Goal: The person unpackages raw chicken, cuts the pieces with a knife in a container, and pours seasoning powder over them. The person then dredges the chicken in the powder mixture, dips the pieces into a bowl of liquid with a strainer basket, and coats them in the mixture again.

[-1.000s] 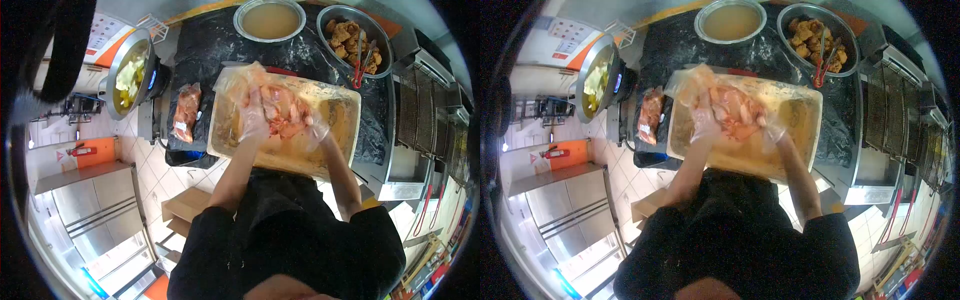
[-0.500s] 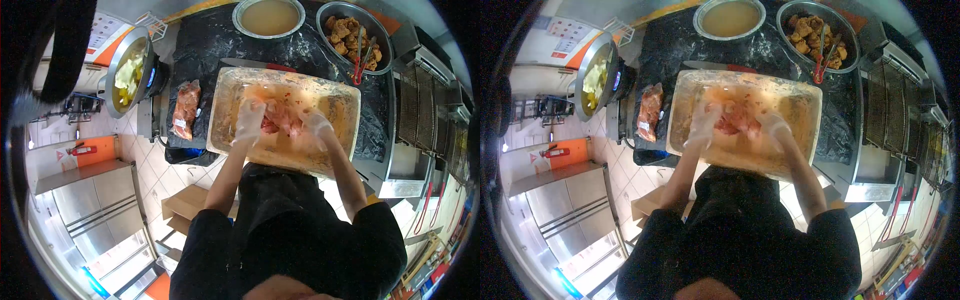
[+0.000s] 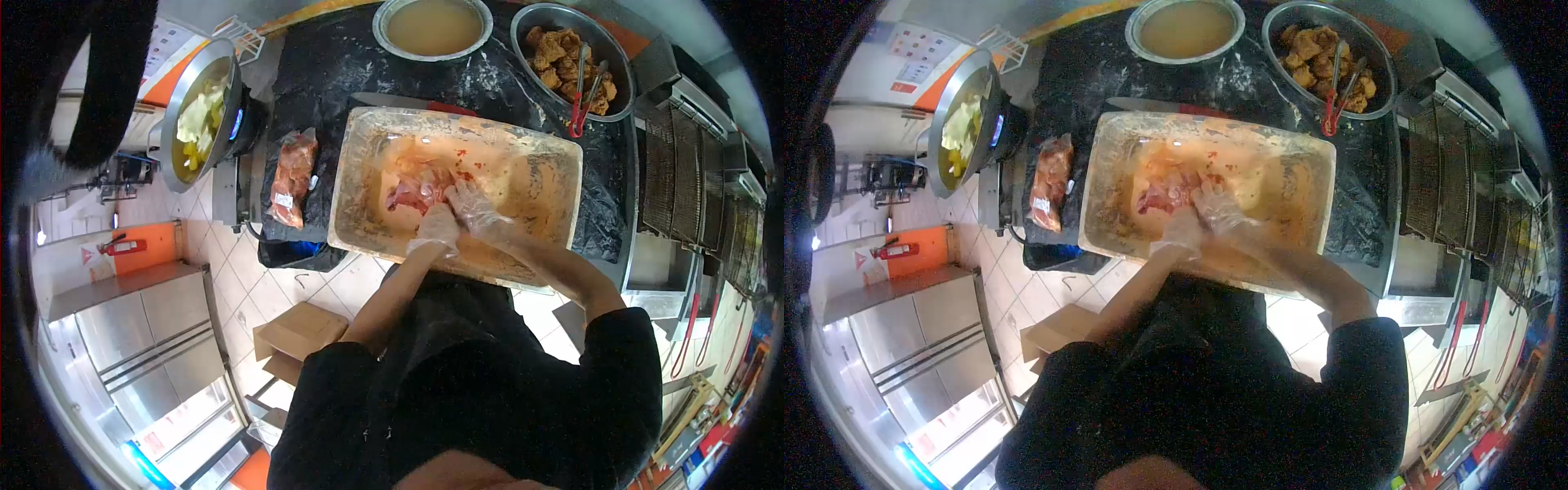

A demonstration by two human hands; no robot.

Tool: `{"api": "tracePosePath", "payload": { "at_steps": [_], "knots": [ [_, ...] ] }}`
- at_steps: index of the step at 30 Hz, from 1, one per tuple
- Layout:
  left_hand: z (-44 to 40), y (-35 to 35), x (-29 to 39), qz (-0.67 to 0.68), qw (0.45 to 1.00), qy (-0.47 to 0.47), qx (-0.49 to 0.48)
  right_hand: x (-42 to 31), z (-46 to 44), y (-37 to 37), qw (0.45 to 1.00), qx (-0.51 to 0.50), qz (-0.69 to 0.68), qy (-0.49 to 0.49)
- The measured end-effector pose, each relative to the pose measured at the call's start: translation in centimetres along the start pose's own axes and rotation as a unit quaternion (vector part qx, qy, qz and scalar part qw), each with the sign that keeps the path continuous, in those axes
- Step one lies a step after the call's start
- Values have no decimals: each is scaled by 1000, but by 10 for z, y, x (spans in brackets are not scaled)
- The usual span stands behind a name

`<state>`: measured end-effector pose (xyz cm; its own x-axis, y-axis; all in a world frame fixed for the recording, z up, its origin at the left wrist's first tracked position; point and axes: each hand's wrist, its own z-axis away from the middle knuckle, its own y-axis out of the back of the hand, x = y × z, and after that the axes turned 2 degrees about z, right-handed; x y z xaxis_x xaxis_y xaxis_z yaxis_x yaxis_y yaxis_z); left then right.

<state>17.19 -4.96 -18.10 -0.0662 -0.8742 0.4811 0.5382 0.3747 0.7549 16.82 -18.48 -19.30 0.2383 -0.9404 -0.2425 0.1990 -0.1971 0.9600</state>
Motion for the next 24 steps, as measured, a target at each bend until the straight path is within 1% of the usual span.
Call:
{"api": "tracePosePath", "payload": {
  "at_steps": [2, 4, 6, 8, 10, 13, 16, 18, 20, 22, 24],
  "knots": [
    [1, -13, -3, -55, 998, -8, 26, 1, -2, 11, 999, -29, -32, -6],
    [2, -11, -1, -9, 999, 11, 45, 3, -6, 31, 996, -55, -72, 6],
    [3, -2, 8, 142, 987, 55, 53, 17, -20, 27, 977, -102, -188, -18],
    [4, -9, 8, 145, 981, 15, 127, 23, -23, 29, 977, -117, -178, 21],
    [1, -22, 4, 161, 968, -13, 192, 25, -22, 39, 986, -98, -46, 125],
    [-14, -40, -9, 194, 945, -36, 262, 28, -23, 45, 985, -87, -33, 144],
    [-25, -38, -6, 192, 947, -4, 258, 35, -31, -7, 992, 35, -97, 74],
    [-30, -32, -6, 171, 956, 33, 237, 38, -38, -10, 996, 37, -33, 77],
    [-35, -28, -4, 138, 966, 76, 204, 40, -50, -11, 1000, -1, -19, 12],
    [-40, -23, -3, 87, 976, 118, 162, 37, -67, -1, 988, -80, -52, -121],
    [-45, -17, -1, 27, 980, 160, 117, 33, -70, 24, 976, -72, -69, -193]
  ]
}}
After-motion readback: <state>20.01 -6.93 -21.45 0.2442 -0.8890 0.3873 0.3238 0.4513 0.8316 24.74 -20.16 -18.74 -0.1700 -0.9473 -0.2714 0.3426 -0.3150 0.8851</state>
